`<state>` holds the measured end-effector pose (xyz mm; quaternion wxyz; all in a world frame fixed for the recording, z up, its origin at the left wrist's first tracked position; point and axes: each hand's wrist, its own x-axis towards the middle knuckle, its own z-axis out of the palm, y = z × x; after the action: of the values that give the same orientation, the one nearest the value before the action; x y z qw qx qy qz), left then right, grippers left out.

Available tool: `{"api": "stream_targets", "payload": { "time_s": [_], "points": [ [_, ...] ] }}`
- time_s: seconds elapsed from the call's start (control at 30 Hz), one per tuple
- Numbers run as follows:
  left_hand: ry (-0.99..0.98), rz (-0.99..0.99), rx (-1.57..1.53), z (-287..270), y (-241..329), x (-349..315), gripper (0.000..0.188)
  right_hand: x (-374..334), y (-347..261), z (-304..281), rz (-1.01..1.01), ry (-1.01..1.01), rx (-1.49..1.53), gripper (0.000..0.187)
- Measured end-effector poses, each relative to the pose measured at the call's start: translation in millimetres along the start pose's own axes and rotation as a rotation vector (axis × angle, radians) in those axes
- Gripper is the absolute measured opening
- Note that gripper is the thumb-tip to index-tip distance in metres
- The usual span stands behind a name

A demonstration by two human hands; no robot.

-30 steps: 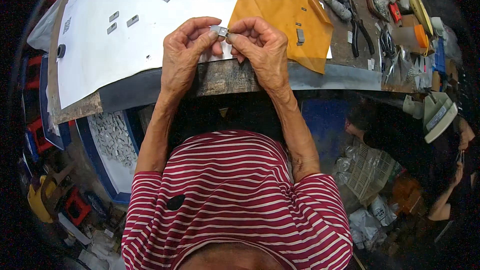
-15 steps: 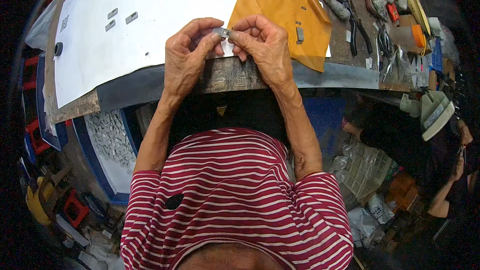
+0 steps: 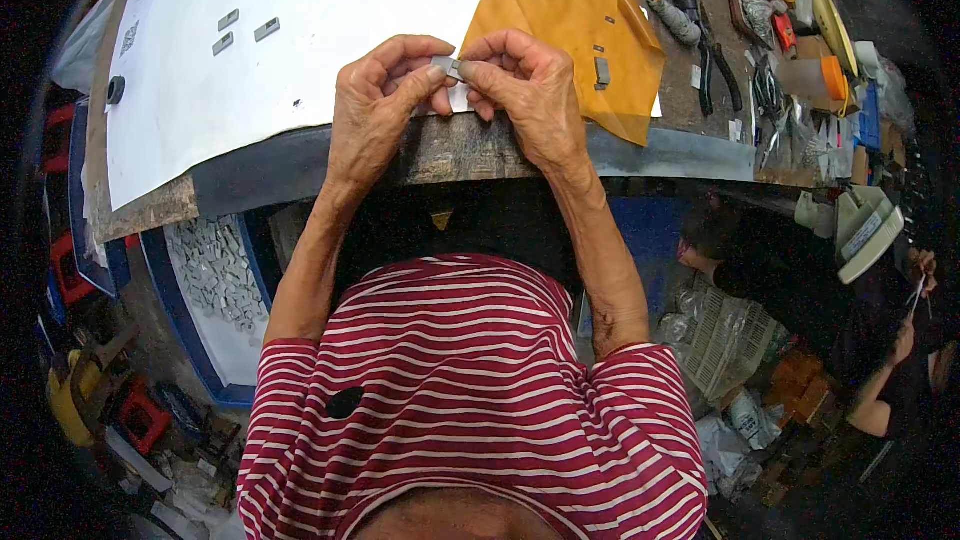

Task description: Inspecting and sorting small rectangular metal pieces at a workshop bench, occasionally rubbing them on a finishing pad.

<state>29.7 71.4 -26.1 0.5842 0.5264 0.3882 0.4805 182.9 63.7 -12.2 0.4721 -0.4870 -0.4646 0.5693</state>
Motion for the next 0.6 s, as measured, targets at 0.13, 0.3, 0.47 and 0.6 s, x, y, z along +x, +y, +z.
{"api": "stream_targets", "payload": {
  "time_s": [0.13, 0.3, 0.47, 0.6],
  "points": [
    [-0.014, 0.01, 0.005, 0.8, 0.4, -0.4, 0.016, -0.5, -1.3, 5.9, -0.006, 0.049, -0.025, 0.007],
    [-0.046, -0.035, 0.005, -1.9, 2.8, 1.0, 0.017, 1.2, -1.9, 11.4, -0.026, 0.126, -0.078, 0.005],
    [-0.116, -0.045, 0.166, -3.6, 13.0, -1.1, 0.02, 6.9, -1.7, -3.1, -0.01, 0.057, -0.056, 0.006],
    [-0.054, 0.197, 0.554, -6.9, 12.0, -0.1, 0.017, 8.8, -2.0, -5.2, 0.027, -0.022, 0.098, 0.009]
  ]
}}
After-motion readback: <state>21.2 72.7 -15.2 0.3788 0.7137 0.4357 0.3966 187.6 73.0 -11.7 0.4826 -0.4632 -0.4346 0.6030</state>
